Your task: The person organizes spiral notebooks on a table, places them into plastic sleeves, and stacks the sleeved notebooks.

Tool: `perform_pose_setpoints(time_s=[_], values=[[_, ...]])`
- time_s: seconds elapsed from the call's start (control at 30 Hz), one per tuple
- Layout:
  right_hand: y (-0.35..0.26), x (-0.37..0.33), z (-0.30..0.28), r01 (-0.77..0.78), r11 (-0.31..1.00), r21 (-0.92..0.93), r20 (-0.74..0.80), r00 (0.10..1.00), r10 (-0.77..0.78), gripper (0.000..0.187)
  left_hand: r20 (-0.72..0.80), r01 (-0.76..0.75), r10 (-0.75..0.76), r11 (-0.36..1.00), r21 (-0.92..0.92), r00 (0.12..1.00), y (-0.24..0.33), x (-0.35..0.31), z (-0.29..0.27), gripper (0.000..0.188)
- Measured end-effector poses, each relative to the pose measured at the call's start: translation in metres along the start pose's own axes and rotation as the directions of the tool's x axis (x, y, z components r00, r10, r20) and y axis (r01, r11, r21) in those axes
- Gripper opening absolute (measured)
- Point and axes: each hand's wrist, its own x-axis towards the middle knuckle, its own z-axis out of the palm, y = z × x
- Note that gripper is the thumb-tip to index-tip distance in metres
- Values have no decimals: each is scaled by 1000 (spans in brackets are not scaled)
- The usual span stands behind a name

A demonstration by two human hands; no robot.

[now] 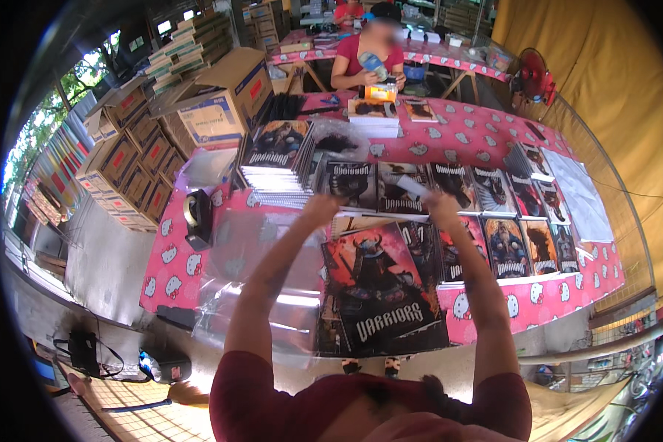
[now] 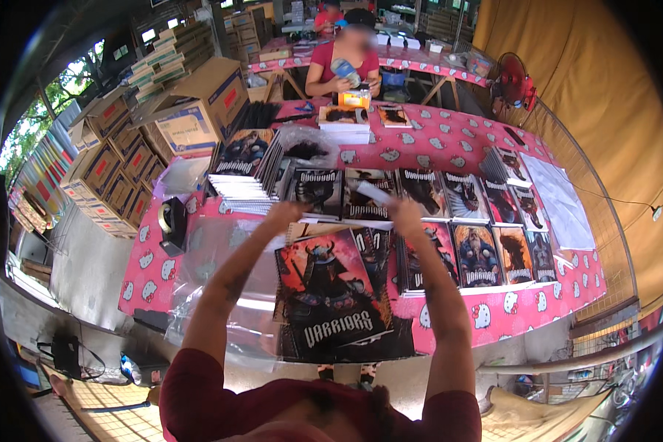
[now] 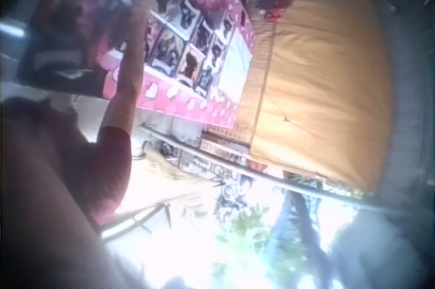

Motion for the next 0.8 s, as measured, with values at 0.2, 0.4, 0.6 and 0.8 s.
perform_pose_setpoints(time_s=[0.2,0.4,0.6,0.8], values=[[-183,-118,-210,376,906,195,-330,895,-300,28,-576,43,-207,958,-285,791,40,-8,-221,36],[-244,-216,-186,454,890,-32,177,879,-442,48,-452,-356,-70,516,-779,889,101,-79,-397,28],[-210,-226,-144,106,830,547,-128,991,-42,51,56,78,-55,790,-608,997,161,-43,-306,42],[-161,-201,-154,-164,262,951,79,948,307,73,-347,54,-417,700,-712,840,160,-93,-242,68]])
